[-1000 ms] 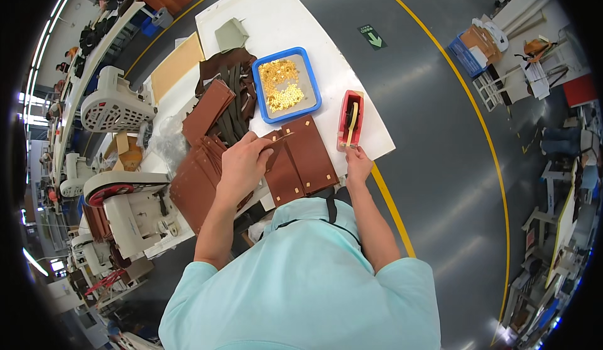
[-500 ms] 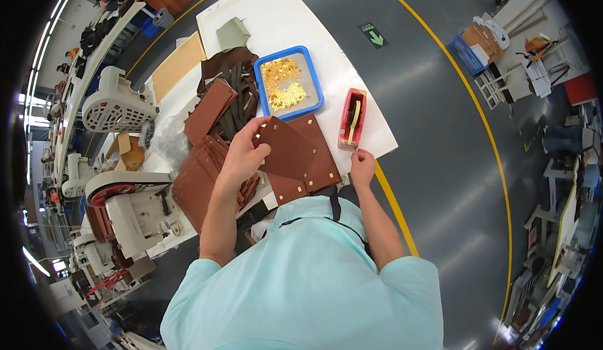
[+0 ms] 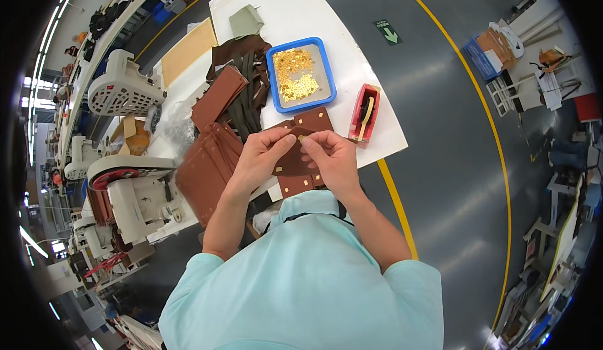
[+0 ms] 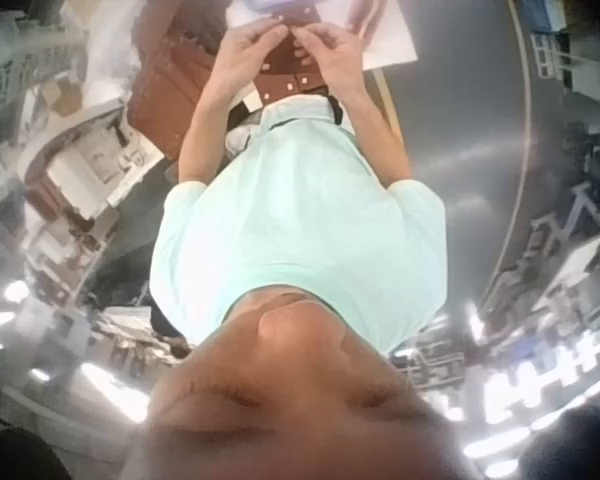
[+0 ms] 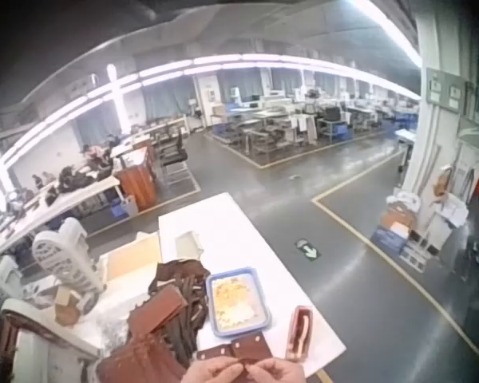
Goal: Inserting metal rivets or studs into pre-punched holes in leather bag components.
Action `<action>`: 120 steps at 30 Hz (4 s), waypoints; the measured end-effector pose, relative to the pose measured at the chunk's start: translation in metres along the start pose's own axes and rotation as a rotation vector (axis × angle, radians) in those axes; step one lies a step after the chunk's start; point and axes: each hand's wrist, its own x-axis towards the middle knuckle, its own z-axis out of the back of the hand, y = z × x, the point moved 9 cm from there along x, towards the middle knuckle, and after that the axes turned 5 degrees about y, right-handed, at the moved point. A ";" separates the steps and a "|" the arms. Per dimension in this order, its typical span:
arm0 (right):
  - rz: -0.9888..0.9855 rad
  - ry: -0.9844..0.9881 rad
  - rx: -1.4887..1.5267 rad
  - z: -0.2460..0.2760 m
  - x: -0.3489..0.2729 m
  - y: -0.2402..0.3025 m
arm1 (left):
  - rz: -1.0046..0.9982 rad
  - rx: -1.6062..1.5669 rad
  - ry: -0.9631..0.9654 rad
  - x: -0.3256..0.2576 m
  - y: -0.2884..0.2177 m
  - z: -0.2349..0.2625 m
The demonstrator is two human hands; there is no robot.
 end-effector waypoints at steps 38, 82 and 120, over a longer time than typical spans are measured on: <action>0.036 0.445 -0.736 0.007 0.029 -0.070 | 0.237 -0.103 -0.071 -0.004 0.095 0.059; -0.396 -0.345 -0.581 0.188 0.042 -0.140 | 0.878 0.598 -1.206 -0.206 0.287 0.274; -0.153 -0.761 0.113 0.181 0.015 -0.198 | -0.061 -0.012 -0.823 -0.086 0.072 0.159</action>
